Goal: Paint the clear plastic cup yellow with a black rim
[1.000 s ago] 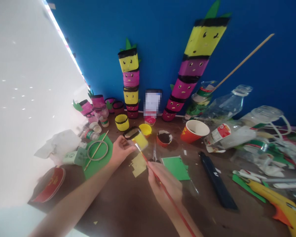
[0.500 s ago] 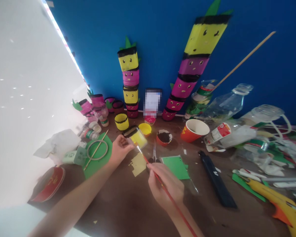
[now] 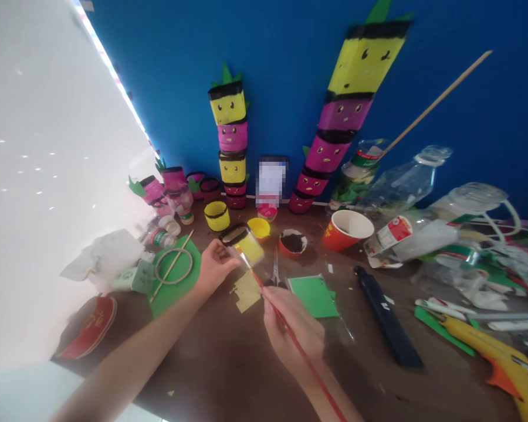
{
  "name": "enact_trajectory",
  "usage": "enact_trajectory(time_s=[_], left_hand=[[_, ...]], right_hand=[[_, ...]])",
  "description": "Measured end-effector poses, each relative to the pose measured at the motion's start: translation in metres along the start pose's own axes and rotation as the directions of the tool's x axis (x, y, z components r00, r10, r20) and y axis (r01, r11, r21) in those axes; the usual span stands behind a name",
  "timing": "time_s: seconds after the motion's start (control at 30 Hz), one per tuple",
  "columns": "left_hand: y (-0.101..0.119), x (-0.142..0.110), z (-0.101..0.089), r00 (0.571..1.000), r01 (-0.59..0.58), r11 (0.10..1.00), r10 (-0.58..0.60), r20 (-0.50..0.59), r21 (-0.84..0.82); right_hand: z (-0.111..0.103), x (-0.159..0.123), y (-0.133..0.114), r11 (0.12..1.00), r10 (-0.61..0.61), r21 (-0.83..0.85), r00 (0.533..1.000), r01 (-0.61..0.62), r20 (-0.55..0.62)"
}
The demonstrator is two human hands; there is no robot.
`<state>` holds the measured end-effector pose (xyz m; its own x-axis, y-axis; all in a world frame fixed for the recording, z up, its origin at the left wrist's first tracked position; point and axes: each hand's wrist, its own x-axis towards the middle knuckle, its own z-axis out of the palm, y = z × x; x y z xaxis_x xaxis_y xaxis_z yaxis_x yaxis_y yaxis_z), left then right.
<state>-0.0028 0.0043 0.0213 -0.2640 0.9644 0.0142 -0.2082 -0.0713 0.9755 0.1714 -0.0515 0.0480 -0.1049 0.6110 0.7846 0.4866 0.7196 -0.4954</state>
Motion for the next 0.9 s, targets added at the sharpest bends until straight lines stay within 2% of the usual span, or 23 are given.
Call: enact_trajectory(time_s=[0.2, 0.9], left_hand=[[-0.0014, -0.0001, -0.0009, 1.0, 0.022, 1.0, -0.022, 0.005, 0.019], [-0.0032, 0.0005, -0.0021, 1.0, 0.017, 0.999, -0.017, 0.01, 0.034]], right_hand=[[0.0008, 0.0, 0.0004, 1.0, -0.025, -0.017, 1.0, 0.025, -0.002], [0.0051, -0.0028, 0.0007, 1.0, 0.011, -0.013, 1.0, -0.011, -0.012]])
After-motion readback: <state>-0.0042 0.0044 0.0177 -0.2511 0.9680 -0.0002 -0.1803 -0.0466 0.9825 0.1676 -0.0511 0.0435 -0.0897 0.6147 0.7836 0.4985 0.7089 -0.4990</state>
